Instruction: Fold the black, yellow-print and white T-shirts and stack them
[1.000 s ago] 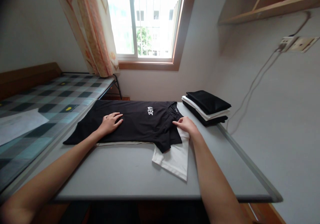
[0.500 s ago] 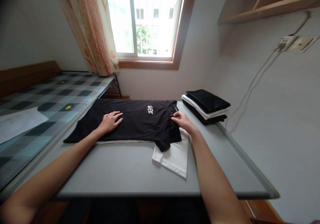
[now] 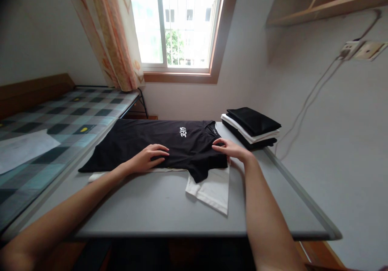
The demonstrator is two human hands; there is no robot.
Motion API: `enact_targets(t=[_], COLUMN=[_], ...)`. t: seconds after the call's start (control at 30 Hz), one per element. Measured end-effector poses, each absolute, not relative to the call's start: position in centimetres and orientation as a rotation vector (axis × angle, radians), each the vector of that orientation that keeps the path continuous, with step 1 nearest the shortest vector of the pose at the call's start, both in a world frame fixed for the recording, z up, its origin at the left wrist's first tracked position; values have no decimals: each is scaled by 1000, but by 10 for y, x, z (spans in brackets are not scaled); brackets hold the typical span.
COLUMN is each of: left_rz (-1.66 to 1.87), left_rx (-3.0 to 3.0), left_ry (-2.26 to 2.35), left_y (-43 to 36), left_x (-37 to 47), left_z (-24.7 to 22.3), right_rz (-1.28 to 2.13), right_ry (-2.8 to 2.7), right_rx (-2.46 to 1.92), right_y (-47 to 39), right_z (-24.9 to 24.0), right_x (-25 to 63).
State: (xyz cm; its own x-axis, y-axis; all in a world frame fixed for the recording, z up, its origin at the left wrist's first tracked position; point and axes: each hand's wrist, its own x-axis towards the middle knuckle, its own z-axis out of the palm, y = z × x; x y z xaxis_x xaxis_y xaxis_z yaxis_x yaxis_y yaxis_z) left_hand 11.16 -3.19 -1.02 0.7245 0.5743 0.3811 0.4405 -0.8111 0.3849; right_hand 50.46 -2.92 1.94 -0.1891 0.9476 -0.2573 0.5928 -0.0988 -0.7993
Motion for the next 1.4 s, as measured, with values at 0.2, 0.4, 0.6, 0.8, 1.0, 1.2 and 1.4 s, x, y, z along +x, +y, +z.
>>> enact_targets(t=[0.2,0.4,0.6,0.8,1.0,1.2,1.4], left_rz=[560,514,499,525,525,576,600], left_rx=[2675,2719,2697,2696,2688,2667,2795], left_ry=[600,686,686,671,699,742,664], left_y=[-49,-48,-48,-47,-46,-48,-54], left_x=[124,123,122,121,123,128,154], left_z=[-13,-11,-10,-11,-12,-10,-2], right_rz=[1630,1543,1469,1333,1428,1324,1283], right_ry=[-1864,-1921,-1928,-1961,-2010,-1904,-2021], right_rx=[-1415,-1295,-1368,-1570,-1548,-1407,-1336], right_y=[-43,-47,-48,-37,-40,-41,-36], right_z=[36,41,44,33,38,40,34], right_x=[511,507,513,509,508,505,506])
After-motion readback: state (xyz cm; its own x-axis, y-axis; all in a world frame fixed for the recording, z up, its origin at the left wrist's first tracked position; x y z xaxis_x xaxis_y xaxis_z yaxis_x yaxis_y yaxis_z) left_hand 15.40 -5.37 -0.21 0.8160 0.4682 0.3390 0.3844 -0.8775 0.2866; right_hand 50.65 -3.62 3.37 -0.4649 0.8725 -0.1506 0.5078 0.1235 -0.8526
